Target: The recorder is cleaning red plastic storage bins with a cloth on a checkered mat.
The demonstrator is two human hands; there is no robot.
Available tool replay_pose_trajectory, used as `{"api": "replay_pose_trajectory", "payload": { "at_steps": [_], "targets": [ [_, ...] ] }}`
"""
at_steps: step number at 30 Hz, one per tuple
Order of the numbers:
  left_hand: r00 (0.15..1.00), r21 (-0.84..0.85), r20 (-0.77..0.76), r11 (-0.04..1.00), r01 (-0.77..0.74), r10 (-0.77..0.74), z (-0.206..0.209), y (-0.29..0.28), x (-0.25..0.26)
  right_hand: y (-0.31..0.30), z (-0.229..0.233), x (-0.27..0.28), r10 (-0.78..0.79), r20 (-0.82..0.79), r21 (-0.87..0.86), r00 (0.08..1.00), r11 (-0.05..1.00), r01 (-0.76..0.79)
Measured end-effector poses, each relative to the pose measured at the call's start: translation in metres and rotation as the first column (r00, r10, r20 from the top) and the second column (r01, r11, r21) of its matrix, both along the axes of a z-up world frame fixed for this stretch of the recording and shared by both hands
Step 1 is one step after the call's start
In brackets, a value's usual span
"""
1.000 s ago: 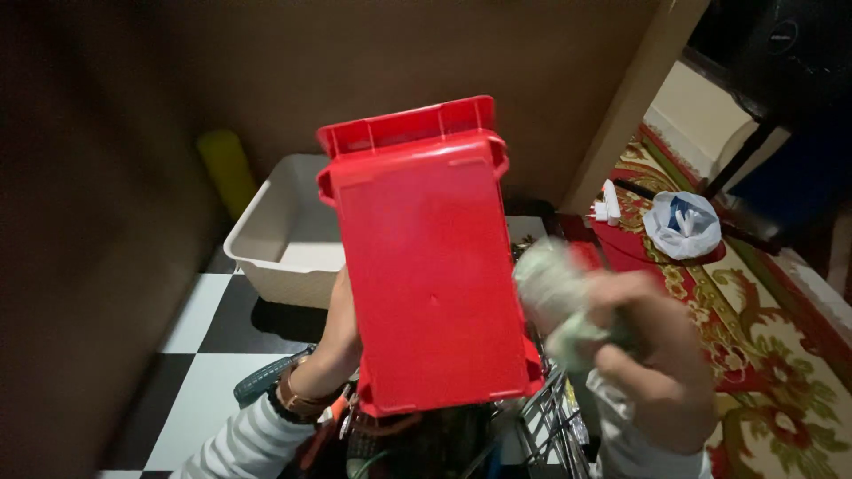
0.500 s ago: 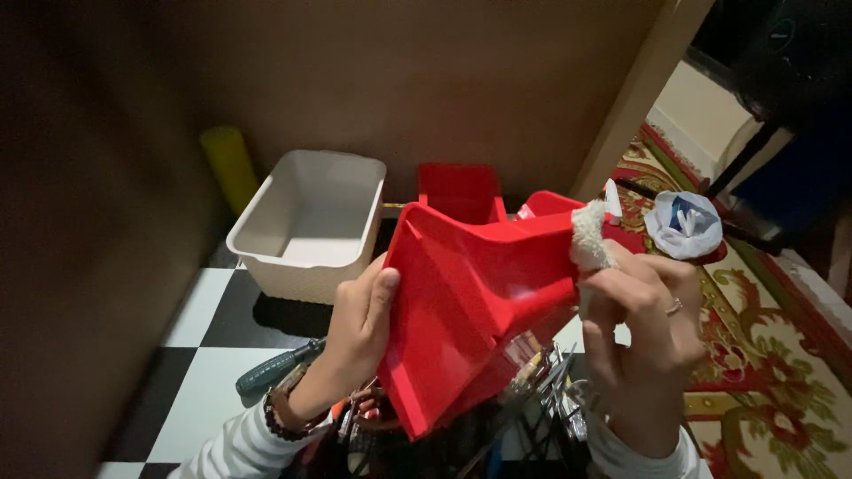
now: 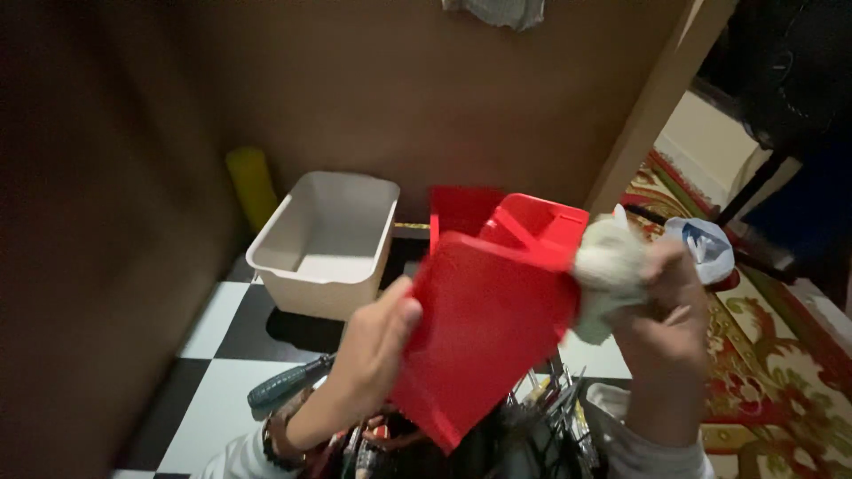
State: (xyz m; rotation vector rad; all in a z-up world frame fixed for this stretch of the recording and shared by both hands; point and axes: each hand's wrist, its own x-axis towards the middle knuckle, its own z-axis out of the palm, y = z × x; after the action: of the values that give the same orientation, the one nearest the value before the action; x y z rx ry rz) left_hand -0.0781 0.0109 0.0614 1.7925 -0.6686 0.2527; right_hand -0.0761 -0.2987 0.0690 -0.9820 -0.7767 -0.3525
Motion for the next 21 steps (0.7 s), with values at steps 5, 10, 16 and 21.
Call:
{"api": "replay_pose_trajectory", "payload": {
  "at_steps": [5,10,16,21],
  "targets": [
    [0.995,-0.19,-0.033,0.978,0.089,-0.097,-0.005,-0.005,0.007,0.041,0.015,-0.026,-0.471,0.336,-0.329,0.816,0.753,0.57],
    [0.987,-0.03,-0.142,0.997,0.076,-0.079,-0.019,-0.02,-0.009,0.086,0.013,-0.048,-0.531,0.813,-0.309,0.24,-0.045,0.95],
    [0.99,-0.257,0.094,0.959,0.122,-0.1,-0.033,-0.022,-0.005,0.108,-0.012,-0.046,-0.161,0.847,-0.455,0.507,0.276,0.847],
    [0.952,-0.436,-0.139,0.88,0.188,-0.272,-0.028,-0.017,-0.006,0.099,-0.023,-0.043,-0.018,0.822,-0.551,0.569,0.223,0.804]
  ]
}}
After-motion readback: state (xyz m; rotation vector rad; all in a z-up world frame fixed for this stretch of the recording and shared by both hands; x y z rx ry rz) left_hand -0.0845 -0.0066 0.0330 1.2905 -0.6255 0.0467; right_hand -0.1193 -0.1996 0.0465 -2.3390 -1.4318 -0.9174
